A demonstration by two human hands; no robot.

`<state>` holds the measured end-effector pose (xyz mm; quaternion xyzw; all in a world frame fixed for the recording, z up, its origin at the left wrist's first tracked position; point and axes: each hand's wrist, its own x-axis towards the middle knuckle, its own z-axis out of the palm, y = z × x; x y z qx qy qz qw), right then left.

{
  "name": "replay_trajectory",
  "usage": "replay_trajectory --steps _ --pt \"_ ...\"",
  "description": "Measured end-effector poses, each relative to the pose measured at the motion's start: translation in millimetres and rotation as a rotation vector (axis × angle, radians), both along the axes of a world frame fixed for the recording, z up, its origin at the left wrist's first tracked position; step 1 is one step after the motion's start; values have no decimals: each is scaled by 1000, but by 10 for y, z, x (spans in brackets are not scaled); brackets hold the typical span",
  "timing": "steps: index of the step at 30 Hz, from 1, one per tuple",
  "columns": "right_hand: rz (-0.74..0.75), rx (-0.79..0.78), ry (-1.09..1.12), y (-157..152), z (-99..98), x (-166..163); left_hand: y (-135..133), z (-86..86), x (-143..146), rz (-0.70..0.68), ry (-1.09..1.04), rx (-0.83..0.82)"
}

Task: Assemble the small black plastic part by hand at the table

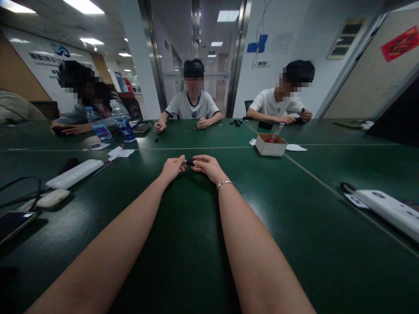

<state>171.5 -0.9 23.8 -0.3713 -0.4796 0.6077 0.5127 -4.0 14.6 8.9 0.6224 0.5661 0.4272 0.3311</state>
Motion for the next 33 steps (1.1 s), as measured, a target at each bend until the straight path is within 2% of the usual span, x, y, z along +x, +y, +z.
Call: replay_trajectory --steps 10,20,25,30,33 --pt "-41 54 3 -17 36 -94 4 13 -18 13 -16 5" --pt "-51 7 -4 34 -24 -13 -91 40 -2 -167 -73 18" --pt "-65 -24 -35 57 -22 -18 -126 76 -2 -259 -188 86" --pt "-64 -37 -37 56 -21 -17 -123 92 12 -174 -155 -17" --pt "-49 -32 -33 57 -31 -7 -116 88 12 -157 -144 10"
